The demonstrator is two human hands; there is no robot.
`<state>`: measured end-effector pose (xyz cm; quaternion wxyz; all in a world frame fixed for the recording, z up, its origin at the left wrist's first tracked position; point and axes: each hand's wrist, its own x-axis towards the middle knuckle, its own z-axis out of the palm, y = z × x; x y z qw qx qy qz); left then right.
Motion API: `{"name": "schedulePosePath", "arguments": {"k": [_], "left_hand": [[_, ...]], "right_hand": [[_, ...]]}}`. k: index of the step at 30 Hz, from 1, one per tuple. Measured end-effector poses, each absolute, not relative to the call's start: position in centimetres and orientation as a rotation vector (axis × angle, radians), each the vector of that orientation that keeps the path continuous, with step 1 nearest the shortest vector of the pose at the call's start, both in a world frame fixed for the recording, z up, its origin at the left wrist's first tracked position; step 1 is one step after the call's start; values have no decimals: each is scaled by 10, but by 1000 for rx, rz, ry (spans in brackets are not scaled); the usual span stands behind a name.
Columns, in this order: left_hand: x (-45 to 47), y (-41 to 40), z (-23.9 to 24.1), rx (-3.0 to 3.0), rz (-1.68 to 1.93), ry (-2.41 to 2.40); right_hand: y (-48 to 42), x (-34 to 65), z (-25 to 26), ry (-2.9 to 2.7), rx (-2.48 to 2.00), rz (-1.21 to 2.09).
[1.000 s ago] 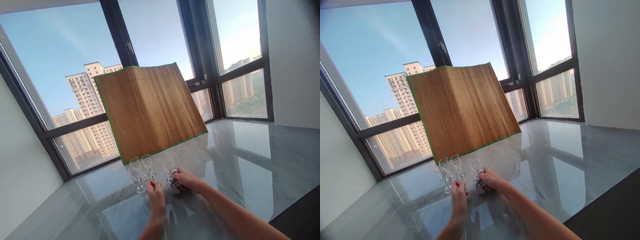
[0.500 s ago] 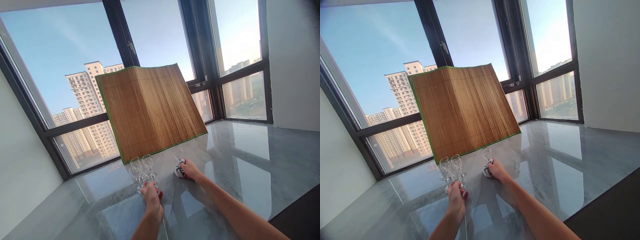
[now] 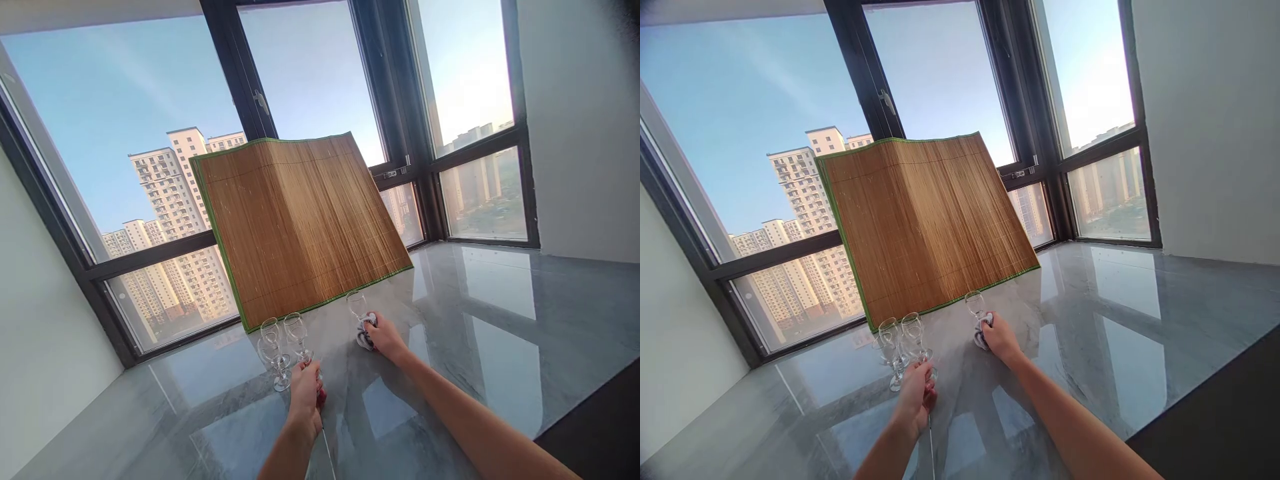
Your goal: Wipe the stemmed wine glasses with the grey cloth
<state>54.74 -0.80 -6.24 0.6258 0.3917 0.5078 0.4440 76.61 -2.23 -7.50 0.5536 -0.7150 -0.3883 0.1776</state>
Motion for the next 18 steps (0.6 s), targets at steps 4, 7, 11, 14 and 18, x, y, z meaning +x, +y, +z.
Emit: {"name": "schedulePosePath", "arguments": {"k": [4,7,11,14,18], "left_hand": [[550,-9,-64,1231,1040,1208],[552,-11,-62,1621,1139,1142],[554,-15,-60,1969,1371,1112],[557,-16,-63,2072,1384,1069],[559,-11,-69,2048,1172,1099]], "right_hand": [[-34,771,-68,-811,-1728,218],[-45,767,-57,-713,-1618,19],[-57,747,-45,-863,-1372,-37],[-61,729,-43,-1106,-1291,38],[-60,717,-46,-1324,-1239,152]]}}
